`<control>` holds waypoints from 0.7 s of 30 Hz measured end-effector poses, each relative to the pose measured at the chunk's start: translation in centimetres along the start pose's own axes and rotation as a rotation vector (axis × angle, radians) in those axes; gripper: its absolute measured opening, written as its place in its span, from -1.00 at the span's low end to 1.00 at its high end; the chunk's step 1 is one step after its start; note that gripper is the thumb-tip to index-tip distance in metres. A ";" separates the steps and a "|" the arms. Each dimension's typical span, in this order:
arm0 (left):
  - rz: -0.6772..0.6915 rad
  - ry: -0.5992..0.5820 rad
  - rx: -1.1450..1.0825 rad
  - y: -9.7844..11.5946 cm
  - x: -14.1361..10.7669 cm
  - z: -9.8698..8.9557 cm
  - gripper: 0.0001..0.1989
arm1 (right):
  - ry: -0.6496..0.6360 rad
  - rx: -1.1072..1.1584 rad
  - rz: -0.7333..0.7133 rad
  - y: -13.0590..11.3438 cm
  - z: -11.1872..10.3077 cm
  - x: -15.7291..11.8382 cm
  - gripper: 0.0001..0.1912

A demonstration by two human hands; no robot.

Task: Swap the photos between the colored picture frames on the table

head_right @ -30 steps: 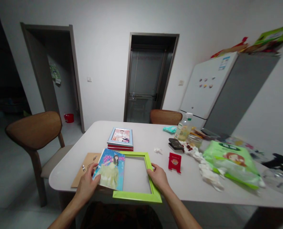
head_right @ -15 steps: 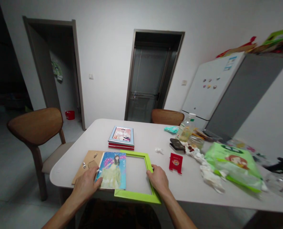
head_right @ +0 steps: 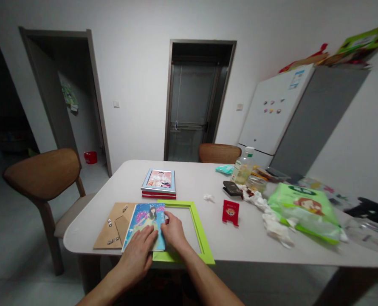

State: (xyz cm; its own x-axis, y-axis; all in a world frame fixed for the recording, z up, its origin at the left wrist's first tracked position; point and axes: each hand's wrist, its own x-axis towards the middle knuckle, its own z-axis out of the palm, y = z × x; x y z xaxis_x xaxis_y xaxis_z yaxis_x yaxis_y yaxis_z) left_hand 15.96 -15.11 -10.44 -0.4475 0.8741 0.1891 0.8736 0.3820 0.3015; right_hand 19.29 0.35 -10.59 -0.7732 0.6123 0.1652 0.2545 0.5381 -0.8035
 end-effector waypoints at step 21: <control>-0.341 0.532 -1.506 2.2 3.0 0.0 -0.48 | 0.037 0.858 0.277 -1.2 -2.6 -1.1 -0.76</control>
State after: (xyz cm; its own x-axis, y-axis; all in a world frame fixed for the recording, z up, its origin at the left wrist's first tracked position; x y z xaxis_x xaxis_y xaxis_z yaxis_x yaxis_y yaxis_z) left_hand 16.56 -11.67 -9.19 -0.8602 0.4973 0.1125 -0.0965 -0.3755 0.9218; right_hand 21.37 0.51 -8.39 -0.7258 0.6818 -0.0915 -0.1032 -0.2395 -0.9654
